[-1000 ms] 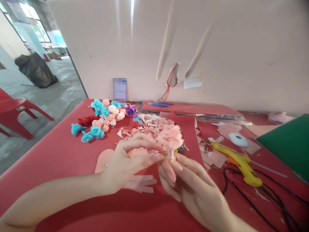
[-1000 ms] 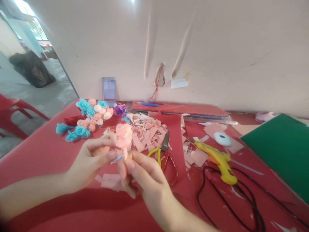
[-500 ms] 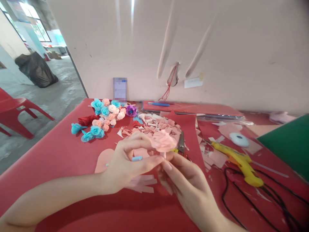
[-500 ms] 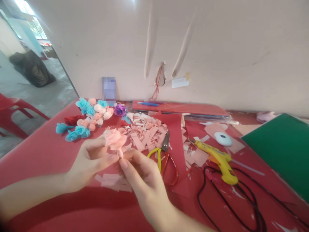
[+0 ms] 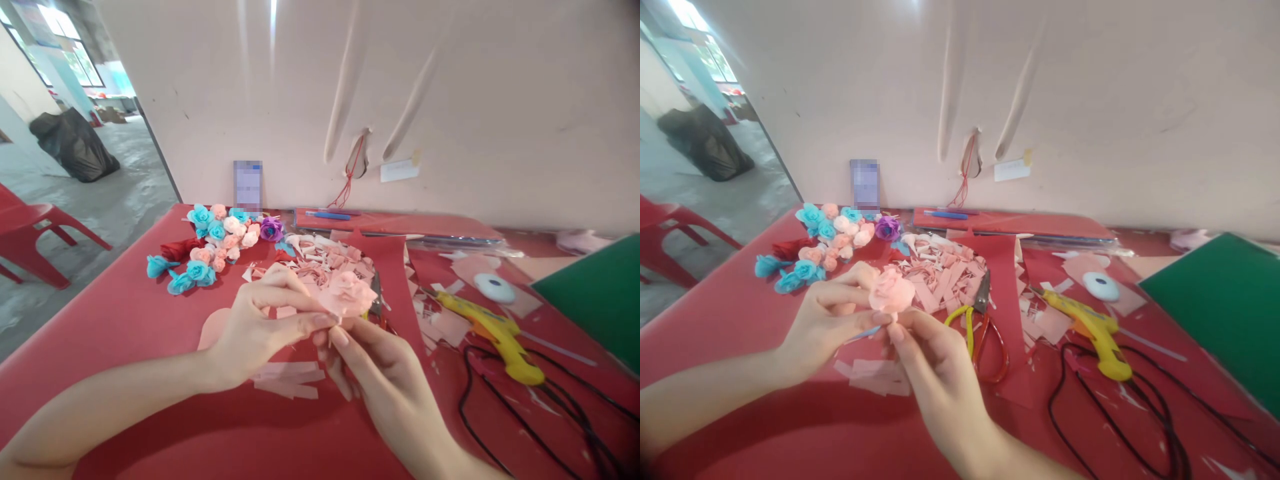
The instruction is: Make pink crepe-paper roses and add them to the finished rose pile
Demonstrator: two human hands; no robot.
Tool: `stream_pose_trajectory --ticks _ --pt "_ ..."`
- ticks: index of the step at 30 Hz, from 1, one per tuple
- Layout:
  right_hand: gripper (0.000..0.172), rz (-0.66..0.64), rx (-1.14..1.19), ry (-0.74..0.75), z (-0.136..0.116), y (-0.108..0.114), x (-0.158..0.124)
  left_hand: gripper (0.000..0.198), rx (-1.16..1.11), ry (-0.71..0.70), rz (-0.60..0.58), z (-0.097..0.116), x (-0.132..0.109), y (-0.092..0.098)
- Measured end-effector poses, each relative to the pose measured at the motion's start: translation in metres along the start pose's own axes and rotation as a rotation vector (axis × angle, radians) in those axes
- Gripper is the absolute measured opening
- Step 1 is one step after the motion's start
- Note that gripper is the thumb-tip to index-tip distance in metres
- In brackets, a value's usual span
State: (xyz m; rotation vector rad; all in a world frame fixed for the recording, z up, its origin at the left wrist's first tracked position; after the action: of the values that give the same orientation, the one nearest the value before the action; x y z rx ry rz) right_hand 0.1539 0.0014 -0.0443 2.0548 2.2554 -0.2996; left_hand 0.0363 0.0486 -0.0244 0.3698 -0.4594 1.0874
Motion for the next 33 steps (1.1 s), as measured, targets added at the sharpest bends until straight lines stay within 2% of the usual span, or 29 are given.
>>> stream_pose_trajectory --ticks 3,8,12,16,21,25,29,33 --pt "0.027 -0.020 0.084 -0.064 0.0026 -0.0011 0.0006 0.011 0.001 0.035 0.013 -0.0020 0.0008 -0.0007" --pt "0.025 -0.041 0.207 -0.104 0.0030 0.0006 0.0007 0.011 -0.141 0.018 -0.015 -0.0005 0.0001 -0.0045" --pt "0.024 -0.043 0.217 -0.113 0.0039 0.0030 0.0019 0.018 -0.183 0.033 -0.028 0.0000 -0.0021 -0.0049" --pt "0.024 -0.037 0.224 -0.113 0.0061 0.0043 0.0012 0.018 -0.183 0.043 -0.002 -0.0011 -0.0032 -0.0037" --pt "0.023 -0.068 0.249 -0.131 0.0072 0.0049 0.0006 0.015 -0.218 0.029 -0.032 -0.0027 -0.0040 -0.0048" --pt "0.024 -0.096 0.299 -0.158 0.0067 0.0042 0.0013 0.009 -0.134 0.040 0.017 -0.0050 -0.0024 -0.0029" --pt "0.023 -0.114 0.349 -0.179 0.0069 0.0039 0.0017 0.016 -0.115 0.098 0.048 -0.0069 0.0000 -0.0034" --pt "0.024 -0.204 0.425 -0.219 0.0066 0.0027 0.0032 0.011 -0.153 0.167 0.075 -0.0086 0.0007 -0.0043"
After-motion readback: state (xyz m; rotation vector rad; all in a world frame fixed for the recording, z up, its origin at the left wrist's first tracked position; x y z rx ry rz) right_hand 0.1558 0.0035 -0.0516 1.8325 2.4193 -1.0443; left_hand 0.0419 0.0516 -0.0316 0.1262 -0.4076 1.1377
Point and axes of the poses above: each hand's wrist, its own x-axis towards the middle knuckle, its own y-axis out of the back of the hand, z = x × y, the point moved 4 cm from there along x, towards the middle knuckle, and after that the axes turned 14 degrees about -y, right-handed, at the moved point
